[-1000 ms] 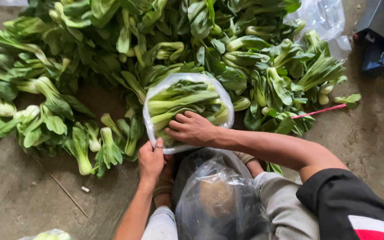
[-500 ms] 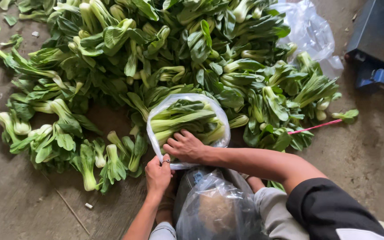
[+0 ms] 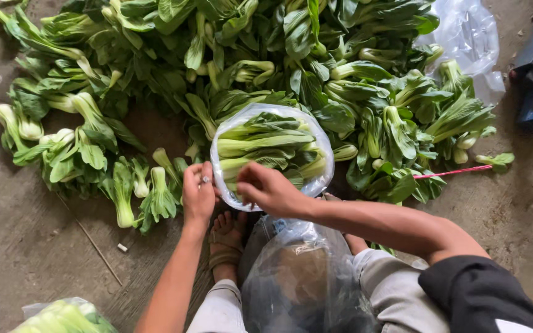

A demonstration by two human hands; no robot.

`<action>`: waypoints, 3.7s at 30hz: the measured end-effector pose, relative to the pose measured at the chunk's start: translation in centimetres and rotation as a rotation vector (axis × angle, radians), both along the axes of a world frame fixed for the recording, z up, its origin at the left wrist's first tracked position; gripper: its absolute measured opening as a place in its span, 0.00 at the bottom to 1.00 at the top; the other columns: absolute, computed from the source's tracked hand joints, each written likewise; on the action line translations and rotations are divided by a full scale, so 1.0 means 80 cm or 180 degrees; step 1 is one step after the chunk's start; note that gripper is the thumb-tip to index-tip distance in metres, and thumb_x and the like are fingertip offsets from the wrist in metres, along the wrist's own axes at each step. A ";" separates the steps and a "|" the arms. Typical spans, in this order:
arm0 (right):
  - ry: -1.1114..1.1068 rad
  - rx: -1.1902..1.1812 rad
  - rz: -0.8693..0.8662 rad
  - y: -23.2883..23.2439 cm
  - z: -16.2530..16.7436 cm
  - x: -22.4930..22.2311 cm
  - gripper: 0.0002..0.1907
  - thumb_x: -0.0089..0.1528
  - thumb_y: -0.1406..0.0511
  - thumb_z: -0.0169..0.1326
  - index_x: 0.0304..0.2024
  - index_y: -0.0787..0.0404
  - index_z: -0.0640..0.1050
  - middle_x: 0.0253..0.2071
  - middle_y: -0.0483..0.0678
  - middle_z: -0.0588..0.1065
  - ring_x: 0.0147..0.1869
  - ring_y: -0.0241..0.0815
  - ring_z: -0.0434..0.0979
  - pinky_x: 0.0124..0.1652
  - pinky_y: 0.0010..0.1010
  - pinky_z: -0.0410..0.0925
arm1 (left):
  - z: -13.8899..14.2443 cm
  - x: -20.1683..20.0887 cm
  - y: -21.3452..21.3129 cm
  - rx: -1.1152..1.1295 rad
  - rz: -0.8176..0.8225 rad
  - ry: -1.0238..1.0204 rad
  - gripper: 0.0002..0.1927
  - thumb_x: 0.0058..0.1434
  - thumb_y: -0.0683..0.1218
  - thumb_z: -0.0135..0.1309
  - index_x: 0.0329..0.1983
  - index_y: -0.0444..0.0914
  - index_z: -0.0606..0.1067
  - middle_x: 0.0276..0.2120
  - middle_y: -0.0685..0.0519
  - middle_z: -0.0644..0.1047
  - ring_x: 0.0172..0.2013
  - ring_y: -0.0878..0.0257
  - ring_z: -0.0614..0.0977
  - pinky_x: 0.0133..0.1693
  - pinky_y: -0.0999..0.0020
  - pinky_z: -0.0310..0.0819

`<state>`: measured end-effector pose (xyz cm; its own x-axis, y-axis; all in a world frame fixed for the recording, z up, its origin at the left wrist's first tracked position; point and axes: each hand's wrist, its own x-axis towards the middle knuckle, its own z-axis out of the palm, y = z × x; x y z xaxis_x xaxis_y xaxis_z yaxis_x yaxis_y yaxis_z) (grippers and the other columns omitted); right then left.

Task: The person sits on the floor among large piles of bok choy and packs the vegetables one at a time into a plastic-lined basket, arranging the heads neatly. At the end they gather the filled basket and handle a bag of packed bok choy.

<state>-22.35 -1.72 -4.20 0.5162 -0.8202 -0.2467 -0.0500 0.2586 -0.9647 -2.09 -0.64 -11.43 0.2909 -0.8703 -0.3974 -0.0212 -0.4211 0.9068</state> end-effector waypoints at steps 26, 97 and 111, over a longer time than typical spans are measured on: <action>0.3684 -0.4828 0.1063 -0.054 -0.029 -0.025 0.37 0.61 0.58 0.51 0.73 0.53 0.63 0.76 0.53 0.57 0.78 0.55 0.56 0.65 0.71 0.53 | 0.016 -0.024 -0.064 -0.0474 -0.1058 0.1911 0.38 0.72 0.59 0.41 0.80 0.43 0.43 0.77 0.44 0.51 0.73 0.54 0.56 0.70 0.60 0.50; 0.1591 -0.3064 -0.0120 -0.067 -0.004 -0.034 0.18 0.64 0.65 0.61 0.55 0.64 0.76 0.56 0.54 0.72 0.61 0.53 0.73 0.58 0.44 0.67 | 0.005 -0.058 0.074 -0.0157 -0.1019 -0.1313 0.19 0.67 0.56 0.54 0.31 0.35 0.76 0.22 0.39 0.74 0.22 0.44 0.74 0.29 0.52 0.69; 0.2566 -0.1662 0.1754 -0.081 -0.054 -0.084 0.23 0.50 0.70 0.61 0.50 0.65 0.77 0.35 0.49 0.78 0.38 0.36 0.73 0.42 0.31 0.70 | 0.039 -0.135 0.045 -0.1444 -0.0634 -0.0629 0.06 0.58 0.44 0.55 0.28 0.38 0.79 0.27 0.44 0.82 0.30 0.48 0.85 0.37 0.52 0.80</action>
